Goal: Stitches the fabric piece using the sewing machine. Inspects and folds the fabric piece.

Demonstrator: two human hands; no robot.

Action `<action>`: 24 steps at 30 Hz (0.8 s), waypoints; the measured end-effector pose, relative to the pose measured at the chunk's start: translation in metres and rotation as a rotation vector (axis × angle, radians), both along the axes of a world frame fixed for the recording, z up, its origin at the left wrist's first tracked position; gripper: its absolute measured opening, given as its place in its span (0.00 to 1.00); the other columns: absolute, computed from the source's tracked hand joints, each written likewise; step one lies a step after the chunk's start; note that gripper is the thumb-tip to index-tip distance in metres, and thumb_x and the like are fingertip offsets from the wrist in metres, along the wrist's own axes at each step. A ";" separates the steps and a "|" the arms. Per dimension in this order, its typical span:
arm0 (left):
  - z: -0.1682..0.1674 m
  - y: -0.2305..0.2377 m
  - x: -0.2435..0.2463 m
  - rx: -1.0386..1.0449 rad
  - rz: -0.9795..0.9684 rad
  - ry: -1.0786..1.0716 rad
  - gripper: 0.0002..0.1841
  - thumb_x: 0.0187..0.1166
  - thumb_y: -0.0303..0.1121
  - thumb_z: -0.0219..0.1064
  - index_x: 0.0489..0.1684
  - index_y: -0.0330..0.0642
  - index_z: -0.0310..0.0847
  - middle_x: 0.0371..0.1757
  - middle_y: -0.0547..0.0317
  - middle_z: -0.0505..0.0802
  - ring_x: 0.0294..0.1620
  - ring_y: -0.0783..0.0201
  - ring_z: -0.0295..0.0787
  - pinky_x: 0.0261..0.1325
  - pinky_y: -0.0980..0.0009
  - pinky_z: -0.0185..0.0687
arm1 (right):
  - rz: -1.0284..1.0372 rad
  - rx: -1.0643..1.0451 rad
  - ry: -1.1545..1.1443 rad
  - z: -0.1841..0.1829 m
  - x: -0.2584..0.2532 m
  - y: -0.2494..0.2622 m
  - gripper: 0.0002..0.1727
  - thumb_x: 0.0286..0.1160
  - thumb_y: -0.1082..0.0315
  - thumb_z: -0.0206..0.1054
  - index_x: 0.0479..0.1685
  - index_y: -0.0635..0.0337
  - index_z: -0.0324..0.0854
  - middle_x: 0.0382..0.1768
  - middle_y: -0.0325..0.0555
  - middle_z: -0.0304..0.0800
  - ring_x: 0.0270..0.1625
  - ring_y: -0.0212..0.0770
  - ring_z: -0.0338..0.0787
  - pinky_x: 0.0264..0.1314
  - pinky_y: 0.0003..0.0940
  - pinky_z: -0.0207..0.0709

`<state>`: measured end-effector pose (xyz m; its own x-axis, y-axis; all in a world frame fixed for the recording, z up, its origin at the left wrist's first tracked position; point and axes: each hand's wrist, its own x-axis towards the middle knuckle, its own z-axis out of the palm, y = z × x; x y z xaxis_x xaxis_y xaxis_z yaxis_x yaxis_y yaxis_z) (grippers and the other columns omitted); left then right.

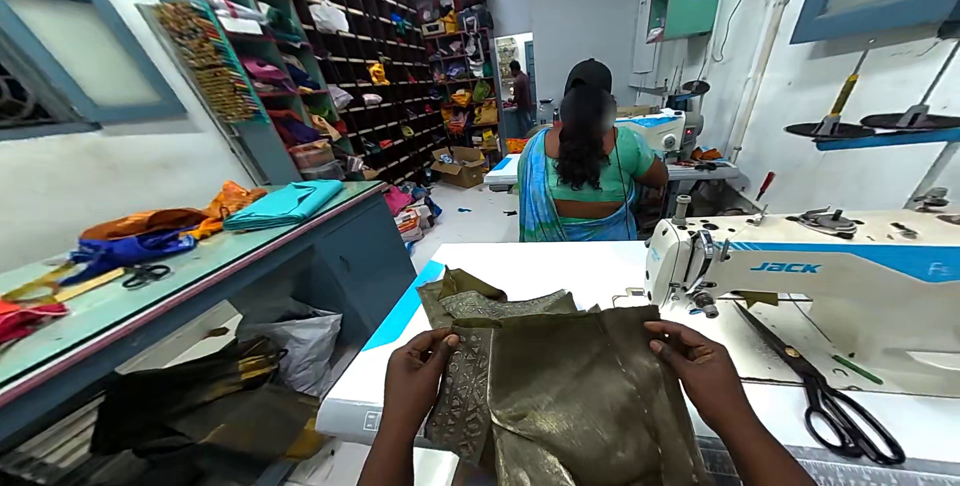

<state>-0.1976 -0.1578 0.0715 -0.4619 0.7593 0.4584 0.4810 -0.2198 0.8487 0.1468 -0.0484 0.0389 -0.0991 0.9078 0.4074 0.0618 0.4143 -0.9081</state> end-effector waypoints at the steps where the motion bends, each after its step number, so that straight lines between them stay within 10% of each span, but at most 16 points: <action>1: 0.000 0.000 0.001 0.004 0.005 0.012 0.06 0.79 0.24 0.68 0.44 0.33 0.91 0.33 0.63 0.94 0.30 0.78 0.87 0.40 0.80 0.84 | 0.000 0.001 0.012 0.001 0.000 0.000 0.13 0.76 0.78 0.66 0.54 0.62 0.89 0.50 0.39 0.94 0.44 0.28 0.91 0.50 0.24 0.85; 6: -0.004 0.003 0.008 0.030 0.045 0.060 0.07 0.81 0.26 0.66 0.42 0.33 0.90 0.31 0.64 0.92 0.26 0.81 0.82 0.35 0.82 0.79 | -0.095 0.008 0.061 0.002 -0.002 -0.003 0.10 0.74 0.79 0.69 0.49 0.64 0.90 0.40 0.39 0.95 0.38 0.26 0.90 0.46 0.21 0.84; 10: -0.006 0.004 0.015 0.045 0.087 0.074 0.08 0.82 0.27 0.64 0.43 0.31 0.88 0.32 0.64 0.91 0.28 0.83 0.81 0.36 0.84 0.78 | -0.068 0.024 0.147 0.005 -0.003 -0.006 0.23 0.71 0.81 0.70 0.66 0.61 0.76 0.38 0.36 0.96 0.37 0.26 0.93 0.46 0.22 0.87; 15: -0.006 0.006 0.016 0.061 0.101 0.050 0.07 0.82 0.26 0.65 0.43 0.32 0.88 0.32 0.65 0.91 0.28 0.84 0.81 0.36 0.86 0.78 | -0.093 0.097 0.132 0.006 -0.003 -0.008 0.11 0.70 0.80 0.71 0.49 0.61 0.85 0.39 0.34 0.95 0.39 0.23 0.92 0.48 0.20 0.87; 24: -0.004 0.006 0.017 0.096 0.077 0.035 0.07 0.81 0.27 0.65 0.42 0.33 0.88 0.32 0.66 0.91 0.29 0.85 0.82 0.36 0.87 0.78 | -0.115 0.121 0.076 0.010 -0.001 -0.007 0.08 0.72 0.78 0.71 0.48 0.63 0.90 0.37 0.35 0.95 0.36 0.21 0.90 0.45 0.17 0.85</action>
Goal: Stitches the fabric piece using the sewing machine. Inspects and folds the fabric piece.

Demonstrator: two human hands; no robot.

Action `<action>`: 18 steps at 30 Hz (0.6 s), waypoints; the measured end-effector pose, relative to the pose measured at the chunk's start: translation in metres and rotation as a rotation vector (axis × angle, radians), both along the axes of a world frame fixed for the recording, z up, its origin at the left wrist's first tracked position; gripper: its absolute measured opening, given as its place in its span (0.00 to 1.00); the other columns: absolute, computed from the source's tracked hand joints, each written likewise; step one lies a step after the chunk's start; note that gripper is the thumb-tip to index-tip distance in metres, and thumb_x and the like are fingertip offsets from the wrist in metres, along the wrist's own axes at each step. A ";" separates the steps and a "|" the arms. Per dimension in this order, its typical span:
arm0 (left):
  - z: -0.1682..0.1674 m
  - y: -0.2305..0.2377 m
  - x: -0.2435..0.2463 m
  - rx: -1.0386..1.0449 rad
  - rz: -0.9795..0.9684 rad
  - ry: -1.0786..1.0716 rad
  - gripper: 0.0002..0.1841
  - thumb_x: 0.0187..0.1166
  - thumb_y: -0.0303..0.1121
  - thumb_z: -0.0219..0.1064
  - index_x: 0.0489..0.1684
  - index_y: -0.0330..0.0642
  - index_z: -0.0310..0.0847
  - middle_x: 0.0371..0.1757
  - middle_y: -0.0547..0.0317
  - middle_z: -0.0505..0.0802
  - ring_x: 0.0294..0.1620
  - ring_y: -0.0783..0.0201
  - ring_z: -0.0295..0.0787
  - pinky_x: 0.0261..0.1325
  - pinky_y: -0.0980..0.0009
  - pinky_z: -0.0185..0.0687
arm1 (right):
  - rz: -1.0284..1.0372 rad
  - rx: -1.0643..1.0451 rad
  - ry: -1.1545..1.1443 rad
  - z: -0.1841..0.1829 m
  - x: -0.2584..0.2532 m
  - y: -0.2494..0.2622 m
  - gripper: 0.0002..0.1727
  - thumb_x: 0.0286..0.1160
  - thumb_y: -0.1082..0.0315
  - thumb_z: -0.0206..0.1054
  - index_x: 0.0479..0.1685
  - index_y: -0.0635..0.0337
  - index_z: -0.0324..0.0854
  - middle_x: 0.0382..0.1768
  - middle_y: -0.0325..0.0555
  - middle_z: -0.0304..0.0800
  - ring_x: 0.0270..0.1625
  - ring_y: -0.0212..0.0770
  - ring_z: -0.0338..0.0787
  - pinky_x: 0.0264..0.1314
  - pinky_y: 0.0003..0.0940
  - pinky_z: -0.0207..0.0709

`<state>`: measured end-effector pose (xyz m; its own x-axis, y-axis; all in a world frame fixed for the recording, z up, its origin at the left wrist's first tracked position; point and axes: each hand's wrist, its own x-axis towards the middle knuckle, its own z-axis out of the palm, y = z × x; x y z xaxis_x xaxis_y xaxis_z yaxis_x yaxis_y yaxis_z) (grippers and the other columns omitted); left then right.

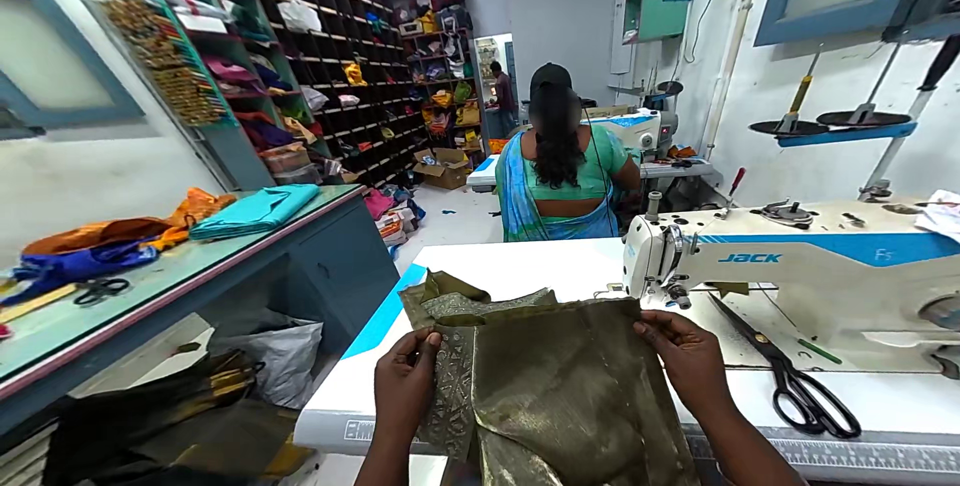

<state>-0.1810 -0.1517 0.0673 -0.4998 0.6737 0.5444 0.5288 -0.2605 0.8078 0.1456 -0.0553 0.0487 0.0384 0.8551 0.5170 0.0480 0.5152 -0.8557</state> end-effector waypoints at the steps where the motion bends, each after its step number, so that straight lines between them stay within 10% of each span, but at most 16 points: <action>1: 0.000 0.000 0.000 0.006 -0.007 0.003 0.07 0.82 0.27 0.64 0.42 0.34 0.88 0.32 0.66 0.91 0.29 0.84 0.83 0.36 0.86 0.79 | 0.005 -0.013 0.006 0.001 0.001 0.000 0.08 0.73 0.77 0.71 0.48 0.64 0.90 0.37 0.35 0.95 0.37 0.21 0.91 0.46 0.17 0.85; 12: 0.001 -0.001 -0.001 0.009 -0.101 -0.244 0.08 0.85 0.23 0.59 0.41 0.35 0.86 0.31 0.67 0.91 0.31 0.79 0.87 0.40 0.80 0.85 | 0.045 -0.105 0.270 0.009 0.000 -0.002 0.10 0.67 0.85 0.70 0.38 0.62 0.93 0.35 0.35 0.96 0.35 0.24 0.91 0.44 0.19 0.86; 18: 0.005 -0.003 0.003 -0.030 -0.110 -0.218 0.09 0.88 0.27 0.56 0.43 0.38 0.83 0.29 0.64 0.87 0.28 0.74 0.83 0.36 0.74 0.83 | 0.083 -0.019 0.247 0.009 0.000 0.000 0.16 0.68 0.82 0.66 0.47 0.50 0.76 0.36 0.22 0.91 0.39 0.18 0.89 0.45 0.17 0.86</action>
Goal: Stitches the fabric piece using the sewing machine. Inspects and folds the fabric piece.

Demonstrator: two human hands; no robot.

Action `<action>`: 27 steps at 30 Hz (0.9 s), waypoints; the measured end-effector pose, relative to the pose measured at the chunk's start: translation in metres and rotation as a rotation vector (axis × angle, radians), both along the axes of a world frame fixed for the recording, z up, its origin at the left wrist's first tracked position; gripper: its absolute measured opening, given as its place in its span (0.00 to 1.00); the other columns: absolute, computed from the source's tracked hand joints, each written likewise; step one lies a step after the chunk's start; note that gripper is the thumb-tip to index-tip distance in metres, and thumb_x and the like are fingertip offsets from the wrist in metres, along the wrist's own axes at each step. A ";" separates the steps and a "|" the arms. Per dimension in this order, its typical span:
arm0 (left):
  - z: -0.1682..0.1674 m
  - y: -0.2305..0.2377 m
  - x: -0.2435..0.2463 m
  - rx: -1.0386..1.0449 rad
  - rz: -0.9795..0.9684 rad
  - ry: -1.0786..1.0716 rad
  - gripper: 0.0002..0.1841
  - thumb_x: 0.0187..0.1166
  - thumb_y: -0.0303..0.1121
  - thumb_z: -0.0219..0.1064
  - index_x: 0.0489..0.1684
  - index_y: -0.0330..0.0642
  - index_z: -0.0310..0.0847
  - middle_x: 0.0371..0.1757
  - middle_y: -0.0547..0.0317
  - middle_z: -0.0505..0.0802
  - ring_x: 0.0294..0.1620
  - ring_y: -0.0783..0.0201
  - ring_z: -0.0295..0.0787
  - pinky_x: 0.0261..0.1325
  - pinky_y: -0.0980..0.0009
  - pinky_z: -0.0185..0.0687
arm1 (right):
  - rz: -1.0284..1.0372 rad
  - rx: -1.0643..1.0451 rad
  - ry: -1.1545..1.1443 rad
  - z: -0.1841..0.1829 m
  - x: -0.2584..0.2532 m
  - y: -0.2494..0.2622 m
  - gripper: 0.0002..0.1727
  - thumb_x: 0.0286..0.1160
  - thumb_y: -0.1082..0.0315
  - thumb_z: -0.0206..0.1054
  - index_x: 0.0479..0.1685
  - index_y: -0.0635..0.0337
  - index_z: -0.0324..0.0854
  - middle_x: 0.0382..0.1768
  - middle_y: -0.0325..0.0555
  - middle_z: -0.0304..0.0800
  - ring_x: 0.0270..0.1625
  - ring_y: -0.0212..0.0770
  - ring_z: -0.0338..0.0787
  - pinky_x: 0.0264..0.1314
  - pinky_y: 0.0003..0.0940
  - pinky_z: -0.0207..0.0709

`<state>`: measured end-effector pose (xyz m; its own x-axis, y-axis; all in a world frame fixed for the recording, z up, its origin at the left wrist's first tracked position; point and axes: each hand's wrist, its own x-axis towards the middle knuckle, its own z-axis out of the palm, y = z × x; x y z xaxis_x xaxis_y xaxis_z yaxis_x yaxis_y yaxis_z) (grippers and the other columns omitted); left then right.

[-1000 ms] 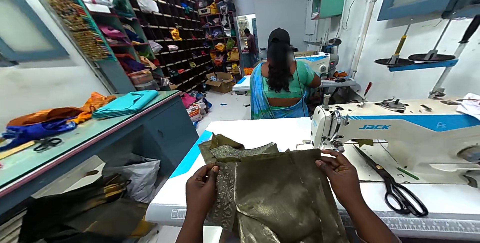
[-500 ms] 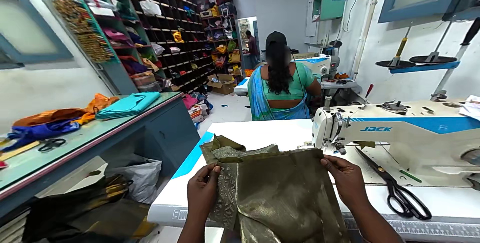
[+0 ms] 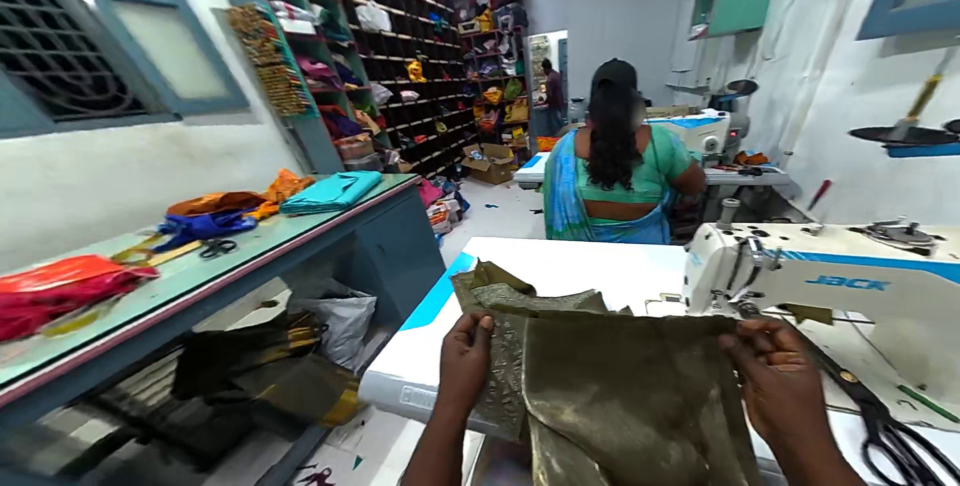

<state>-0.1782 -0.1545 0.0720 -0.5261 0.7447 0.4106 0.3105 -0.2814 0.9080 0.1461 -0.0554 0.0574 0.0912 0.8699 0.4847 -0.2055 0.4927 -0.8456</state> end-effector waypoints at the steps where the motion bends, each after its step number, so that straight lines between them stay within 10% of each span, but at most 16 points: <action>1: 0.002 -0.001 0.002 -0.006 0.009 0.004 0.09 0.89 0.27 0.56 0.43 0.38 0.83 0.27 0.64 0.86 0.26 0.73 0.82 0.34 0.74 0.82 | 0.004 0.011 0.004 0.001 0.001 0.000 0.19 0.67 0.83 0.65 0.49 0.48 0.71 0.37 0.20 0.90 0.41 0.18 0.90 0.46 0.17 0.86; 7: 0.014 -0.011 0.015 0.030 0.099 0.087 0.08 0.87 0.28 0.58 0.36 0.41 0.80 0.21 0.67 0.79 0.19 0.76 0.72 0.26 0.78 0.71 | -0.045 0.082 -0.052 0.006 0.004 -0.010 0.18 0.66 0.81 0.64 0.41 0.46 0.65 0.40 0.20 0.81 0.39 0.14 0.84 0.41 0.13 0.82; 18: 0.023 -0.036 0.040 0.322 0.561 0.540 0.12 0.86 0.32 0.54 0.44 0.31 0.80 0.28 0.55 0.87 0.28 0.72 0.84 0.34 0.75 0.80 | -0.066 0.384 -0.059 -0.004 0.008 -0.048 0.13 0.72 0.70 0.71 0.34 0.37 0.72 0.48 0.13 0.87 0.50 0.12 0.85 0.50 0.09 0.79; 24: 0.046 -0.066 0.037 0.252 0.426 0.377 0.09 0.87 0.32 0.57 0.41 0.35 0.77 0.24 0.67 0.80 0.22 0.83 0.72 0.29 0.84 0.70 | -0.013 0.441 -0.079 0.002 0.008 -0.090 0.12 0.76 0.70 0.68 0.30 0.38 0.78 0.49 0.14 0.87 0.51 0.12 0.84 0.52 0.09 0.78; 27: 0.056 -0.062 0.030 0.253 0.439 0.613 0.11 0.86 0.32 0.58 0.43 0.33 0.83 0.25 0.58 0.85 0.22 0.70 0.79 0.29 0.72 0.77 | -0.082 0.392 -0.084 0.000 0.007 -0.089 0.14 0.73 0.77 0.64 0.28 0.43 0.75 0.48 0.17 0.87 0.48 0.11 0.84 0.48 0.08 0.79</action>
